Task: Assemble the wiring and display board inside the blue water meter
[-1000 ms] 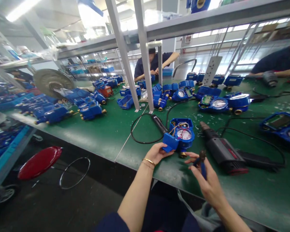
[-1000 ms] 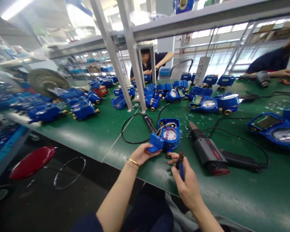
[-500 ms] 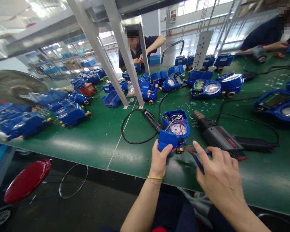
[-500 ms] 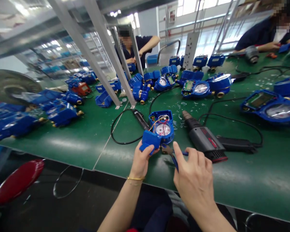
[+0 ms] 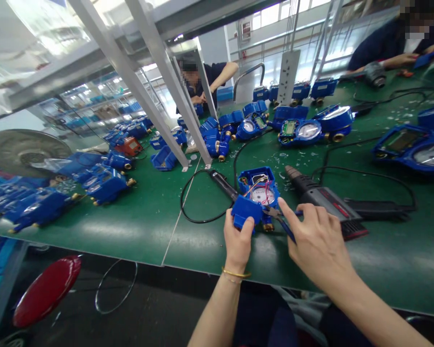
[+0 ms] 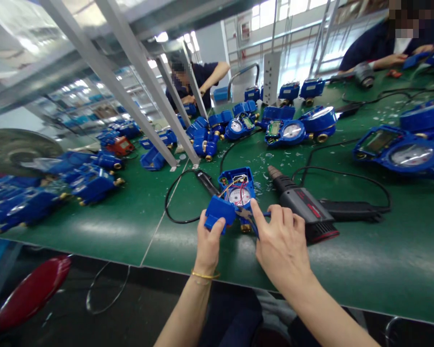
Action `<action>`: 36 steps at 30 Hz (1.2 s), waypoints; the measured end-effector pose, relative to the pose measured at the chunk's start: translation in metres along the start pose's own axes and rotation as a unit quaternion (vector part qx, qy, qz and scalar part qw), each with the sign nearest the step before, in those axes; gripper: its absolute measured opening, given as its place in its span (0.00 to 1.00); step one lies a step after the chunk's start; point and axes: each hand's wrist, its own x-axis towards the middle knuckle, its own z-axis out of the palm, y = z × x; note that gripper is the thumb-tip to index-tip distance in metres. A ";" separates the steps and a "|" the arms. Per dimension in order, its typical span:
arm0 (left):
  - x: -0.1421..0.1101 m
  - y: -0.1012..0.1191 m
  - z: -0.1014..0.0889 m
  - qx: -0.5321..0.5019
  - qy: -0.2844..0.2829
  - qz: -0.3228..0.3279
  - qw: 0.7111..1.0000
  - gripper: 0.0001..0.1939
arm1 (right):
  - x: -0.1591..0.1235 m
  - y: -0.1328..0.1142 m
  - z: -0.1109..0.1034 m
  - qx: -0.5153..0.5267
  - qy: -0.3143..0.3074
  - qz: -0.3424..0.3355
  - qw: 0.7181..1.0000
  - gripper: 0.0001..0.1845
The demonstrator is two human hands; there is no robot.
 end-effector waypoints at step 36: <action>0.031 0.026 0.005 0.123 0.092 0.107 0.982 0.10 | 0.019 -0.014 -0.016 0.040 -0.123 0.018 0.991 0.40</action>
